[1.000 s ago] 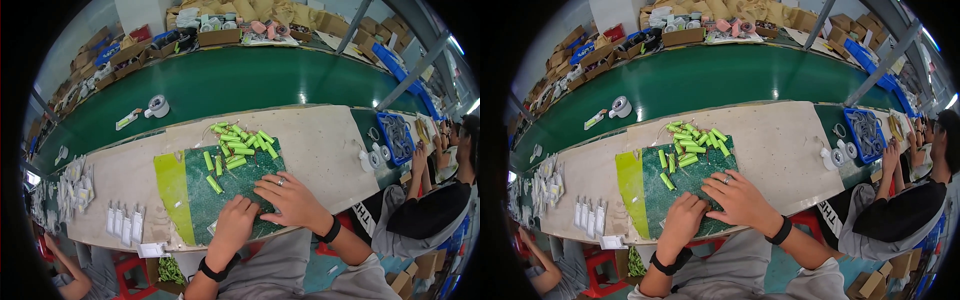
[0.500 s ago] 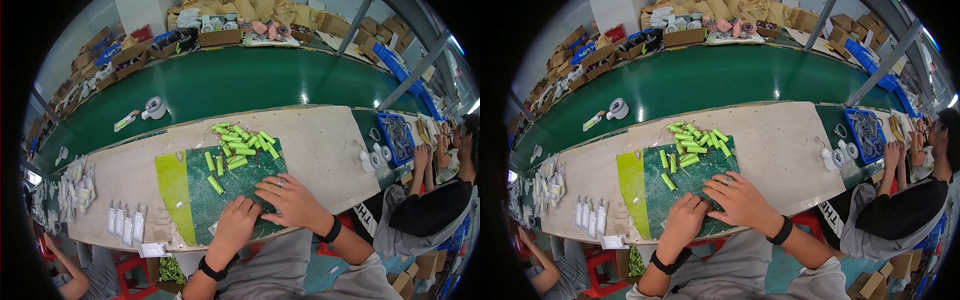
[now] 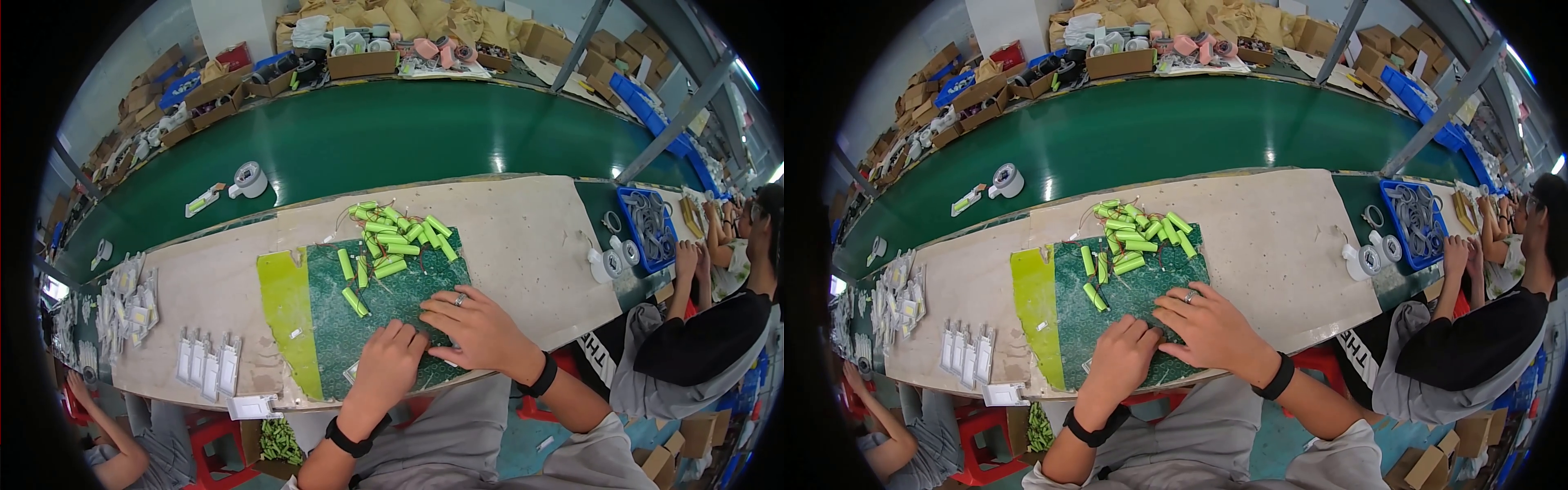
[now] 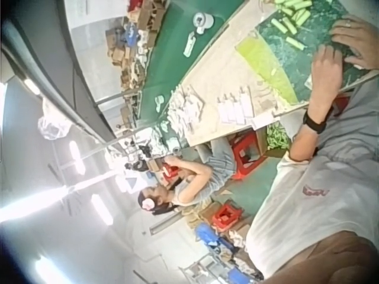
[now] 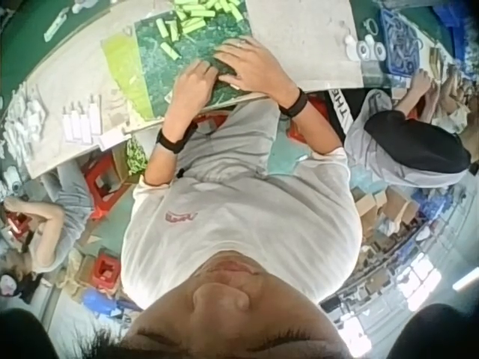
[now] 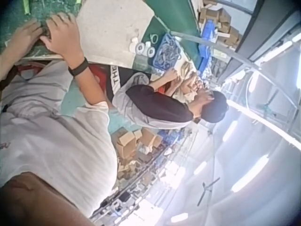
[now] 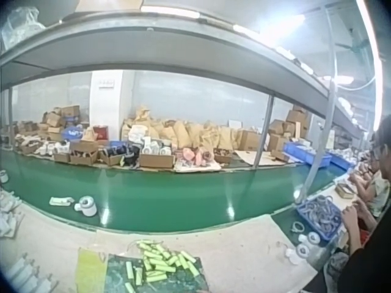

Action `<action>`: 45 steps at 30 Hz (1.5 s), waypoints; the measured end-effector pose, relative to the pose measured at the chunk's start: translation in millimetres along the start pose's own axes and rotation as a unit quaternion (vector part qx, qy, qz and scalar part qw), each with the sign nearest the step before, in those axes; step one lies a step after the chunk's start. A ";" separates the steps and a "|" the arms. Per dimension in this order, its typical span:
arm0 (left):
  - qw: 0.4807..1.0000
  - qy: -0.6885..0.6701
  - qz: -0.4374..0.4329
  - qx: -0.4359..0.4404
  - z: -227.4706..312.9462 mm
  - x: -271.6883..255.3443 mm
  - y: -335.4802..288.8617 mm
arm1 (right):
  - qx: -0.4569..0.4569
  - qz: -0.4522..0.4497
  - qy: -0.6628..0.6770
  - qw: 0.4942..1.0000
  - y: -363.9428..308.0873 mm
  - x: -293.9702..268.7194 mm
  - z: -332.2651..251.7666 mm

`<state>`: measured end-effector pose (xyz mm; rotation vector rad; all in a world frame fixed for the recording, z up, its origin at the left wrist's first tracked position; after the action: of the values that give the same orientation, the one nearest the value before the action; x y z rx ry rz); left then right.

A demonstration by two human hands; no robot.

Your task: The person is assembling battery packs by applying tape to secure the batteries into a plastic housing.

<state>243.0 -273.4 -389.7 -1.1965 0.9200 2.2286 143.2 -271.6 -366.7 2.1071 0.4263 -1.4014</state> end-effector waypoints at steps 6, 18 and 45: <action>1.000 0.011 0.010 0.005 1.3 1.1 -1.3 | 0.002 0.001 0.001 1.000 -1.9 1.1 0.2; 1.000 0.004 0.014 0.006 -0.4 0.2 1.2 | 0.008 -0.013 -0.005 1.000 -0.2 2.8 3.3; 0.982 0.067 -0.123 -0.125 -19.2 -94.6 -7.9 | 0.088 -0.068 0.150 0.982 4.9 -87.2 25.6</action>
<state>308.4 -288.8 -320.0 -1.4986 0.5146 2.1269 92.1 -287.1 -292.9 2.4888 0.5933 -1.2353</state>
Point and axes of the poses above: each hand's wrist, its own y-axis towards the middle knuckle, its own x-axis out of the palm, z = x × y, the point moved 8 cm from there along y, towards the middle knuckle, and after that the axes turned 3 degrees about -x, right-handed, at the moved point
